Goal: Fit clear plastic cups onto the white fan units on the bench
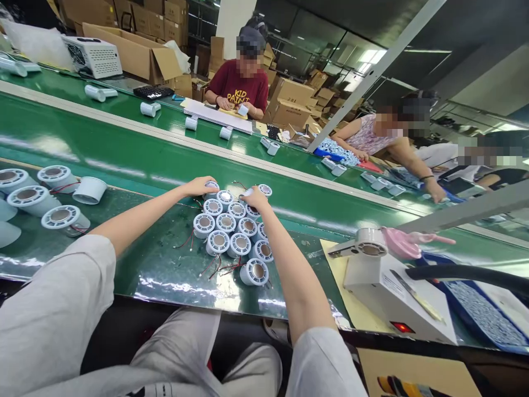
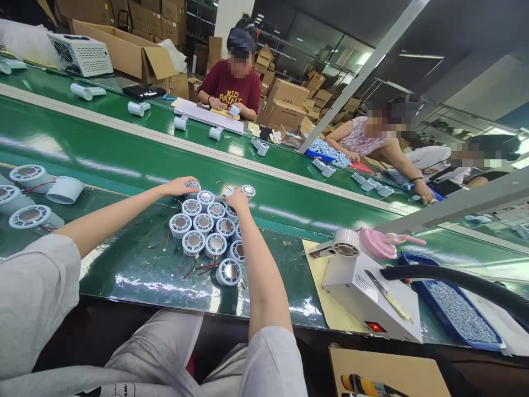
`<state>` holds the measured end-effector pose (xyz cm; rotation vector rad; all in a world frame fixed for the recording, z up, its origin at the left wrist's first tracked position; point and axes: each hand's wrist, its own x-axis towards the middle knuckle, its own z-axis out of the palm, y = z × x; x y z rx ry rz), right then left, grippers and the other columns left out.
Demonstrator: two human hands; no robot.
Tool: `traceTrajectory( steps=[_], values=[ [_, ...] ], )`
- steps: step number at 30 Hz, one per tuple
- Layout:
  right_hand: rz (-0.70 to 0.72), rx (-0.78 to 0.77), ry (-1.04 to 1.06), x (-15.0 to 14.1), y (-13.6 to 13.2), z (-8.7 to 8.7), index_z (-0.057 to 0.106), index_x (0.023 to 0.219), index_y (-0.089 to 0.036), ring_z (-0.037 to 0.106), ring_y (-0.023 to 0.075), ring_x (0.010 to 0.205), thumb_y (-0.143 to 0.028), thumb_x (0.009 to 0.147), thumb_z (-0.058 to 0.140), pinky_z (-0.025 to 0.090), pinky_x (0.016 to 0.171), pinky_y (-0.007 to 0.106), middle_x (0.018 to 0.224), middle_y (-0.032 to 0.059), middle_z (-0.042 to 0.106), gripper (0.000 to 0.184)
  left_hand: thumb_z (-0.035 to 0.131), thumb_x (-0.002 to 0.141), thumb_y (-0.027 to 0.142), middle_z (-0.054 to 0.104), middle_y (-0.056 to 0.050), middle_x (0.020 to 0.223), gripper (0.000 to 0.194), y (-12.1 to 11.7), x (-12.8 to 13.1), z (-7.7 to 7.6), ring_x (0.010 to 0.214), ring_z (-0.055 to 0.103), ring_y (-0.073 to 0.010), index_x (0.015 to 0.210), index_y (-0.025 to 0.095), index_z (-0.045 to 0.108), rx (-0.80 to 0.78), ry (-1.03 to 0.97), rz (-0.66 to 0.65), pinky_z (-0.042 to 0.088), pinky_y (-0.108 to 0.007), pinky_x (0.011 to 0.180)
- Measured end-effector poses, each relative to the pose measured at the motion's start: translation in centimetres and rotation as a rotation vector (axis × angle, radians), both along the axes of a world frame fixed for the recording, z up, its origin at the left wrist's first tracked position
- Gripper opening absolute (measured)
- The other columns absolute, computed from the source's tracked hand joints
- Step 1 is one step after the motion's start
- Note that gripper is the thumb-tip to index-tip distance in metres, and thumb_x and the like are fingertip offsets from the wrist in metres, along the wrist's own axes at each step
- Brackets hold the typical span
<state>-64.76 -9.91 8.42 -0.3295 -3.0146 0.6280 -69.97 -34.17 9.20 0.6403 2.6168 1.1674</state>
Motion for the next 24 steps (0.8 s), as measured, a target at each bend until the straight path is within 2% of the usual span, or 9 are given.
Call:
traceTrajectory(
  steps=[3, 6, 9, 11, 13, 16, 19, 22, 24],
  values=[
    [-0.111, -0.095, 0.058, 0.5, 0.8, -0.3, 0.061, 0.129, -0.015, 0.069, 0.0286, 0.11, -0.04, 0.09, 0.073, 0.055, 0.098, 0.049, 0.122, 0.0141, 0.071, 0.049, 0.069, 0.079, 0.038, 0.075, -0.011, 0.124, 0.039, -0.3, 0.3, 0.5, 0.117, 0.066, -0.0291, 0.11, 0.015, 0.073, -0.027, 0.044, 0.002, 0.049, -0.033, 0.105],
    [-0.162, -0.173, 0.199, 3.1, 3.1, 0.1, 0.055, 0.131, -0.014, 0.07, 0.03, 0.104, -0.036, 0.078, 0.076, 0.055, 0.095, 0.044, 0.116, 0.0149, 0.071, 0.06, 0.057, 0.087, 0.034, 0.072, -0.014, 0.131, 0.041, -0.9, 0.8, 1.3, 0.123, 0.064, -0.0299, 0.119, 0.012, 0.07, -0.036, 0.099, 0.074, 0.046, -0.036, 0.11],
    [-0.206, -0.205, 0.36, 8.1, 6.1, 0.2, 0.045, 0.13, -0.019, 0.067, 0.0276, 0.1, -0.035, 0.071, 0.077, 0.057, 0.088, 0.042, 0.123, 0.0138, 0.063, 0.069, 0.046, 0.092, 0.032, 0.065, -0.019, 0.141, 0.049, -2.7, 2.2, 2.6, 0.13, 0.06, -0.032, 0.13, 0.007, 0.064, -0.033, 0.155, 0.181, 0.043, -0.04, 0.114],
    [-0.236, -0.192, 0.448, 12.2, 7.8, -0.1, 0.042, 0.125, -0.022, 0.061, 0.0311, 0.111, -0.032, 0.066, 0.078, 0.057, 0.09, 0.046, 0.129, 0.0147, 0.054, 0.07, 0.045, 0.091, 0.034, 0.065, -0.019, 0.142, 0.053, -4.6, 4.0, 3.3, 0.131, 0.06, -0.0331, 0.132, 0.006, 0.063, -0.033, 0.19, 0.217, 0.043, -0.043, 0.114],
    [-0.241, -0.172, 0.5, 15.8, 8.7, -0.8, 0.042, 0.117, -0.024, 0.053, 0.0355, 0.122, -0.026, 0.063, 0.076, 0.054, 0.097, 0.054, 0.128, 0.0146, 0.048, 0.065, 0.049, 0.089, 0.04, 0.068, -0.017, 0.137, 0.053, -6.5, 6.7, 3.5, 0.127, 0.061, -0.0329, 0.129, 0.009, 0.065, -0.048, 0.218, 0.199, 0.044, -0.043, 0.113],
    [-0.187, -0.158, 0.516, 18.8, 8.2, -1.9, 0.043, 0.11, -0.024, 0.049, 0.0368, 0.126, -0.014, 0.063, 0.07, 0.046, 0.107, 0.062, 0.124, 0.014, 0.044, 0.055, 0.049, 0.088, 0.048, 0.072, -0.015, 0.127, 0.055, -7.9, 11.3, 3.2, 0.119, 0.065, -0.0326, 0.125, 0.012, 0.068, -0.141, 0.225, 0.096, 0.048, -0.044, 0.107],
    [-0.115, -0.137, 0.479, 19.5, 6.1, -1.8, 0.047, 0.111, -0.02, 0.049, 0.0351, 0.128, -0.001, 0.061, 0.064, 0.043, 0.112, 0.063, 0.126, 0.0155, 0.044, 0.056, 0.046, 0.09, 0.048, 0.071, -0.017, 0.13, 0.055, -7.4, 15.3, 3.0, 0.121, 0.064, -0.0333, 0.126, 0.012, 0.066, -0.273, 0.208, 0.0, 0.049, -0.044, 0.107],
    [-0.056, -0.093, 0.389, 19.7, 4.2, -0.7, 0.054, 0.114, -0.013, 0.052, 0.0282, 0.132, 0.009, 0.06, 0.062, 0.043, 0.117, 0.05, 0.129, 0.0159, 0.05, 0.058, 0.041, 0.093, 0.044, 0.065, -0.019, 0.139, 0.058, -6.2, 17.6, 3.1, 0.131, 0.059, -0.0339, 0.131, 0.007, 0.061, -0.377, 0.242, -0.047, 0.045, -0.045, 0.113],
    [-0.032, -0.059, 0.335, 19.8, 3.7, 0.0, 0.056, 0.118, -0.007, 0.052, 0.02, 0.135, 0.009, 0.068, 0.06, 0.041, 0.12, 0.041, 0.132, 0.0135, 0.055, 0.054, 0.037, 0.094, 0.042, 0.062, -0.022, 0.142, 0.062, -5.6, 17.9, 2.7, 0.133, 0.058, -0.0353, 0.137, 0.002, 0.055, -0.44, 0.297, -0.025, 0.044, -0.046, 0.114]
  ],
)
